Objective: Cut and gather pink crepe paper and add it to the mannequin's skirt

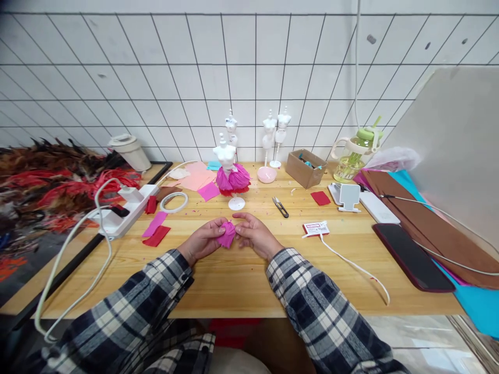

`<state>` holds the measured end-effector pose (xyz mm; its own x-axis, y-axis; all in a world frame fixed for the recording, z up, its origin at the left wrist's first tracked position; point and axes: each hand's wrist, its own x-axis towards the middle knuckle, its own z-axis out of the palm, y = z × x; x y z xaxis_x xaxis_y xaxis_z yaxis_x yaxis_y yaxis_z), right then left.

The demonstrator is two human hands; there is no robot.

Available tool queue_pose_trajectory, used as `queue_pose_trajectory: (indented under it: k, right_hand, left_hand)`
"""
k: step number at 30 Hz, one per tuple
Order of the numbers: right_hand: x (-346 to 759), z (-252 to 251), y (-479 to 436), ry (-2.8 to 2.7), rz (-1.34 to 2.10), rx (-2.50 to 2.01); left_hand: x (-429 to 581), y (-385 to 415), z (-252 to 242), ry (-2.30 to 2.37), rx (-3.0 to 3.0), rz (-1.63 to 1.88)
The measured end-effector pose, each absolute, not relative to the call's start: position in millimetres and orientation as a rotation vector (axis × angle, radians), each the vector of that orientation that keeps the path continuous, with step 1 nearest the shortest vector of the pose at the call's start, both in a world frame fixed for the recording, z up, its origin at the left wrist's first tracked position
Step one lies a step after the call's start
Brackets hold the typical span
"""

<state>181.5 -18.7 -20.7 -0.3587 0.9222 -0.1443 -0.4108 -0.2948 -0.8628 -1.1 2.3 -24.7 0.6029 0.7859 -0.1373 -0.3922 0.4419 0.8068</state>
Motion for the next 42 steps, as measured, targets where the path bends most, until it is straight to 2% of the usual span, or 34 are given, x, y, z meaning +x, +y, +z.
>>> queue_pose_trajectory:
  k: [7,15,30,35,39,42]
  right_hand:
    - [176.3,-25.7,-17.7,-0.91,1.693,-1.005]
    - [176.8,-33.1,-15.3,-0.996,1.651,-1.069]
    - [179.5,-31.0,-18.1,-0.807,1.609,-1.037]
    - [180.3,-26.7,-17.6,-0.817,1.638,-1.008]
    - [189.1,-22.0,-15.5,-0.964,1.493,-1.09]
    - [205.9,-4.5,-14.6,-1.148,1.337,-1.176]
  left_hand:
    - [2.8,-4.1,-22.7,0.698,0.945,0.777]
    - [3.4,-5.4,-23.2,0.797,0.783,0.951]
    - [13.4,-13.7,-26.6,1.074,1.232,0.844]
    - [14.9,-17.6,-27.0,1.039,1.29,0.828]
    - [9.2,-20.7,-27.3,1.024,1.286,1.012]
    - [-2.3,-5.8,-30.5,1.231,1.292,1.212]
